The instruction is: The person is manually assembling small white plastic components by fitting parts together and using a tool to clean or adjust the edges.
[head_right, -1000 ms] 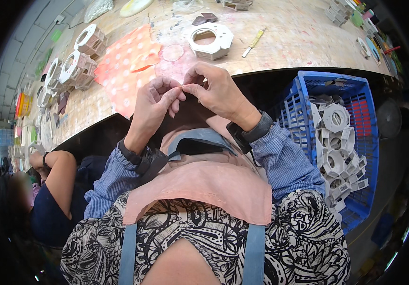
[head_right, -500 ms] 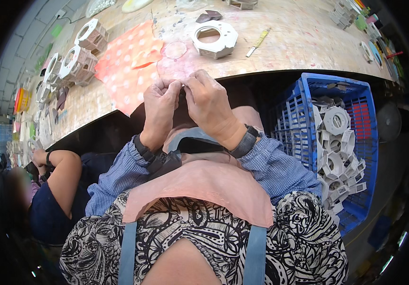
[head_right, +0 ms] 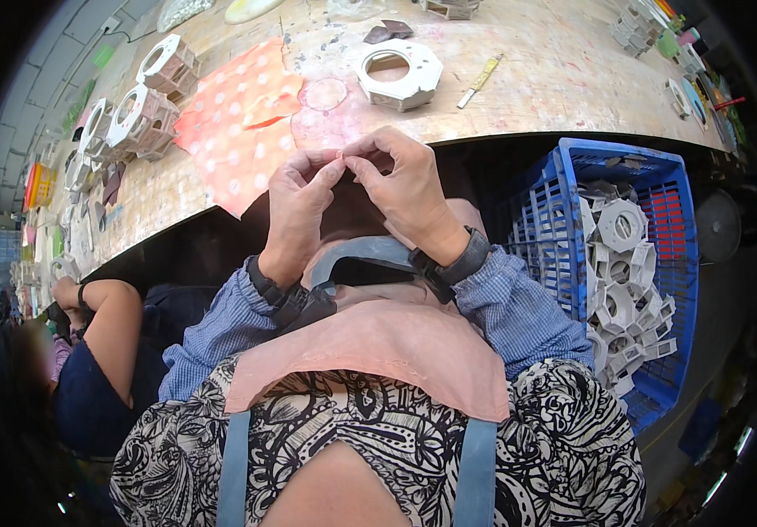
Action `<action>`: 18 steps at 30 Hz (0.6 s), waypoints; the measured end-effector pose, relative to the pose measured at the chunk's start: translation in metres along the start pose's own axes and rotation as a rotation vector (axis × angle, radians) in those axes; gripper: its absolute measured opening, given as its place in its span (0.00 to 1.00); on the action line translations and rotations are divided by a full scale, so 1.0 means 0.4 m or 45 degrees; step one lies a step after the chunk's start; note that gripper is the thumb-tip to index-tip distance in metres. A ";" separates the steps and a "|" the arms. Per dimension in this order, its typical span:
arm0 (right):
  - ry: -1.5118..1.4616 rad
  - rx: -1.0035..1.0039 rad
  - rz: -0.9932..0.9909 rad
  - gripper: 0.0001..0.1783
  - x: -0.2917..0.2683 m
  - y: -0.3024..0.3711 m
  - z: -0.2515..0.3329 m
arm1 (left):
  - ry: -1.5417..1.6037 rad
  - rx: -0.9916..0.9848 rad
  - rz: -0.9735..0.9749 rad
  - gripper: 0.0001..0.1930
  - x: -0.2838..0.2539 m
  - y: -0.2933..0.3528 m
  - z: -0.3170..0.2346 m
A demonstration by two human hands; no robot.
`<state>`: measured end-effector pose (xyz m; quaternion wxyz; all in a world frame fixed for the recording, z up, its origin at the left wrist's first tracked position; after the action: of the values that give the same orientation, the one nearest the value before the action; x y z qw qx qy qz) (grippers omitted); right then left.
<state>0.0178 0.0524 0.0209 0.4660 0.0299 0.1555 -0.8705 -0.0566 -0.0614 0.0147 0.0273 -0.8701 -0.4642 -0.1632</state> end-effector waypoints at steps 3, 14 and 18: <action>0.195 -0.089 -0.013 0.04 -0.004 -0.007 0.015 | -0.298 0.150 -0.019 0.05 -0.008 -0.011 0.021; 0.449 -0.472 -0.115 0.05 -0.007 0.004 0.012 | -0.509 0.371 0.031 0.04 -0.009 -0.003 0.005; -0.015 0.014 0.051 0.04 -0.011 0.014 -0.002 | -0.474 0.297 0.188 0.04 -0.018 -0.008 -0.001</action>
<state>0.0248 0.0534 0.0195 0.4840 0.0305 0.1475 -0.8620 -0.0629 -0.0653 0.0126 0.0535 -0.9078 -0.4119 0.0574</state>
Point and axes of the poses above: each hand's wrist, its own y-axis away from the middle knuckle, its own x-axis out of the palm, z = x × y, the point moved 2 cm from there along -y, towards the middle knuckle, and after that the axes turned 7 degrees about y, right-handed, at the moved point
